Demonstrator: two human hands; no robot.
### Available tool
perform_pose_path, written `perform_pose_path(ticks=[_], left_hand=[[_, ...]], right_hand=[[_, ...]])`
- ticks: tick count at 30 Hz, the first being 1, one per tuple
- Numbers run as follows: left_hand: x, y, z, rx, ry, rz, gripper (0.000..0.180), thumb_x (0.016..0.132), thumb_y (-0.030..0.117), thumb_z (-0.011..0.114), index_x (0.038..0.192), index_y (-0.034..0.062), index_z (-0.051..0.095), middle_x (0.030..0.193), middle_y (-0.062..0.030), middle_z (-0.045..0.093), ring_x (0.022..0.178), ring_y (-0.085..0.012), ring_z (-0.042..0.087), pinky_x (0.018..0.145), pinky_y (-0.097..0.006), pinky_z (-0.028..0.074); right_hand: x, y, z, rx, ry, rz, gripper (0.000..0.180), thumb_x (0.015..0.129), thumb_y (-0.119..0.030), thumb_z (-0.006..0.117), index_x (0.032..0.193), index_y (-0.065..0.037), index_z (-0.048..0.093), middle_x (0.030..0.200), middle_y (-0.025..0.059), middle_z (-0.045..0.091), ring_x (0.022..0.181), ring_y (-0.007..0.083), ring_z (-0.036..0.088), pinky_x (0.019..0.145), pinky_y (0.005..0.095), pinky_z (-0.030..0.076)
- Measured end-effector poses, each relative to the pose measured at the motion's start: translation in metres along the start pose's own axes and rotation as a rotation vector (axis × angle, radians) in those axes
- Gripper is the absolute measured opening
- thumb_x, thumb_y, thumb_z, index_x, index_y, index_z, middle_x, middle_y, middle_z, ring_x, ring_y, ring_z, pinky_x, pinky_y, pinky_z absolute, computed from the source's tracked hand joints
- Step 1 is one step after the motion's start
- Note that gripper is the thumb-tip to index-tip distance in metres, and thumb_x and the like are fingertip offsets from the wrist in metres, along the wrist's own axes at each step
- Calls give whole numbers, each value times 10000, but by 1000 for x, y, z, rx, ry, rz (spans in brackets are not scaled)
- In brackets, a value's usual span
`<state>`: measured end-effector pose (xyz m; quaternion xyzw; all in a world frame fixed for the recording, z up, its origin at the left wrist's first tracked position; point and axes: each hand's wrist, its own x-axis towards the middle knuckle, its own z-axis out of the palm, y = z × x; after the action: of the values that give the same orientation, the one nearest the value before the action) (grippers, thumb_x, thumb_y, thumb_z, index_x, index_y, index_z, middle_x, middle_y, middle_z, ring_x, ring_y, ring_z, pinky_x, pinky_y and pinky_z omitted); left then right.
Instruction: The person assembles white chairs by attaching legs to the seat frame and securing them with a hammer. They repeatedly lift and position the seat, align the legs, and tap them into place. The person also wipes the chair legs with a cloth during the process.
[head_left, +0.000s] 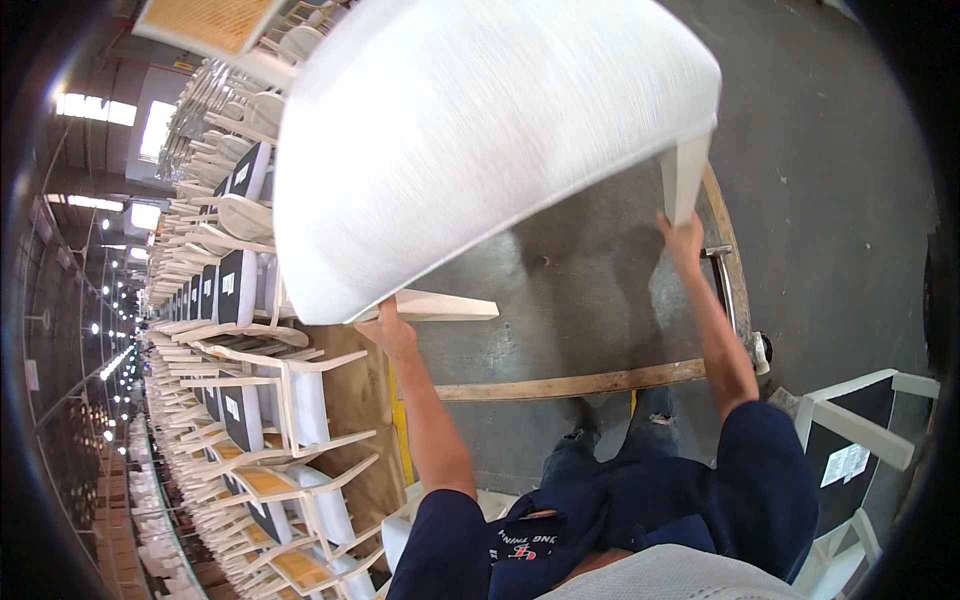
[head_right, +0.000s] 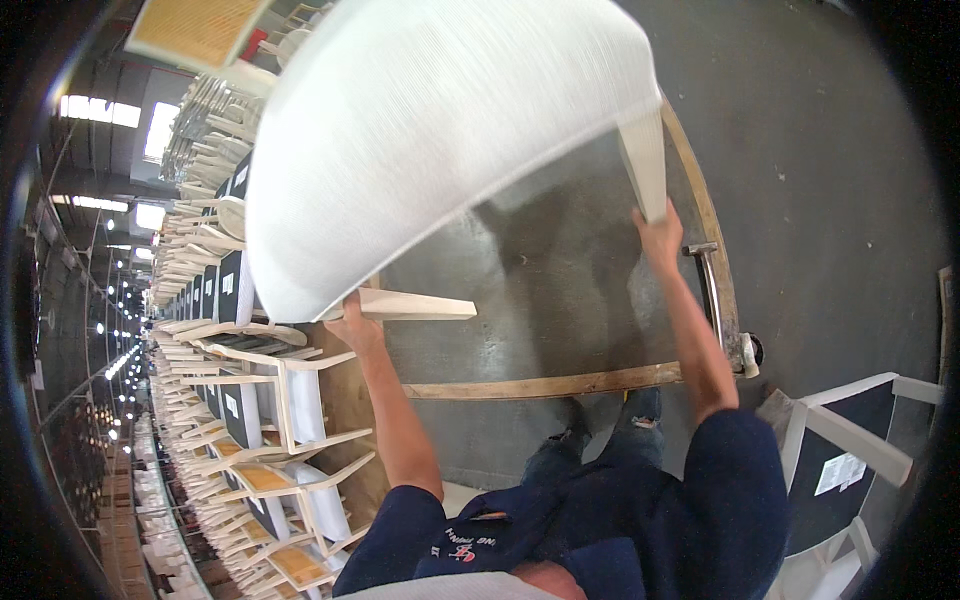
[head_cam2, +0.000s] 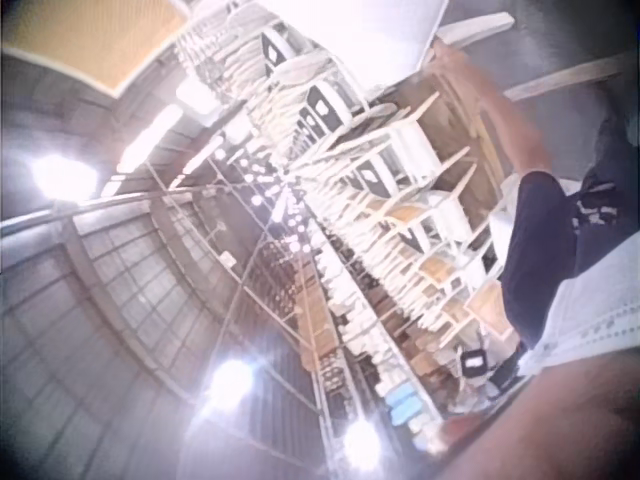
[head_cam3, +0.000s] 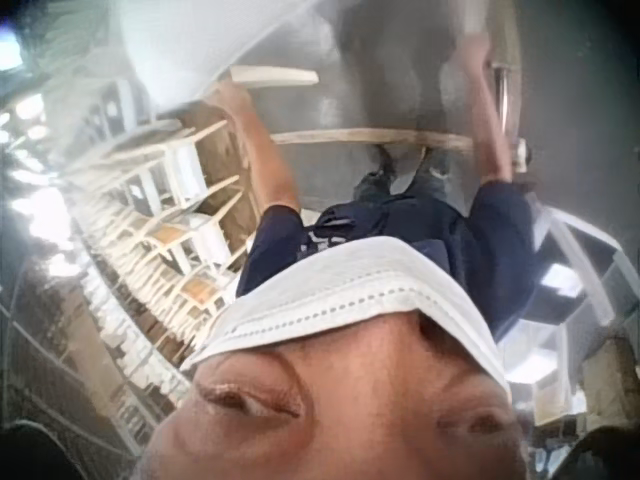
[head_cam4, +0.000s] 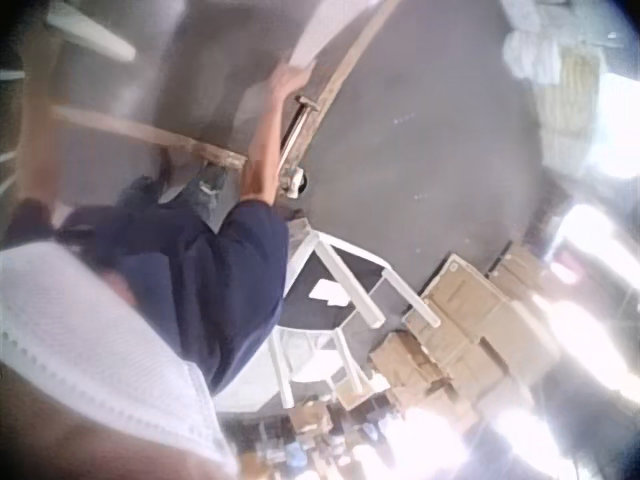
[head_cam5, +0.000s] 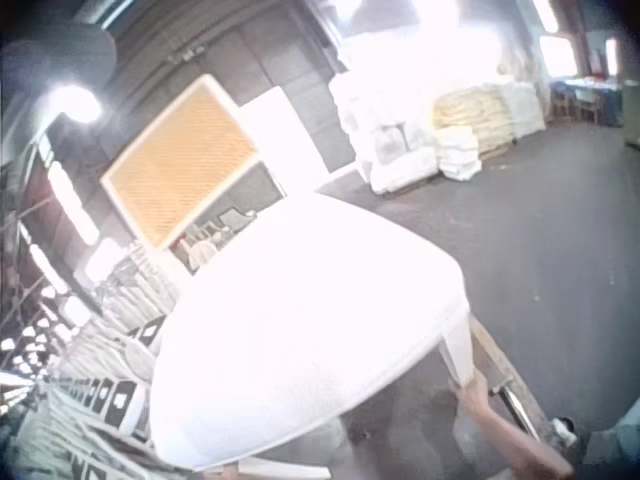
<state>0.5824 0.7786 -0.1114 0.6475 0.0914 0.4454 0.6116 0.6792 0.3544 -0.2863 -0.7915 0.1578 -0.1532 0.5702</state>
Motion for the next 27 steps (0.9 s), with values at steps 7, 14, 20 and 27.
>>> perform_pose_path(ticks=[7, 14, 20, 27], left_hand=[[22, -17, -84, -56, -295, -75, 653, 724, -12, 764, 1296, -37, 448, 1241, -153, 532, 1137, -211, 529, 970, -367, 451], [13, 38, -59, 39, -372, -204, 532, 747, -5, 751, 1219, -82, 519, 1208, -144, 574, 1080, -221, 559, 954, -341, 439], [9, 35, -54, 105, -316, -105, 467, 695, -24, 769, 1126, -62, 591, 1098, -138, 648, 1001, -192, 608, 887, -320, 464], [15, 57, -46, 46, -349, -63, 452, 705, 4, 781, 1119, -54, 608, 1098, -132, 655, 1012, -207, 616, 893, -327, 458]], right_hand=[[-127, -11, -20, -49, 49, 27, 444, 758, -192, 769, 1127, -7, 605, 1008, 136, 676, 945, 246, 648, 837, 366, 487], [-107, -143, -71, 8, 194, -324, 496, 745, -194, 775, 1154, 13, 586, 1081, 157, 655, 1025, 268, 622, 915, 376, 462], [-92, -196, -89, 88, 82, -178, 450, 750, -171, 769, 1134, -1, 605, 1079, 119, 654, 1023, 220, 617, 893, 364, 473], [-99, -197, -84, 116, 111, -202, 441, 775, -216, 758, 1129, 1, 610, 1096, 124, 648, 1022, 223, 614, 897, 371, 473]])
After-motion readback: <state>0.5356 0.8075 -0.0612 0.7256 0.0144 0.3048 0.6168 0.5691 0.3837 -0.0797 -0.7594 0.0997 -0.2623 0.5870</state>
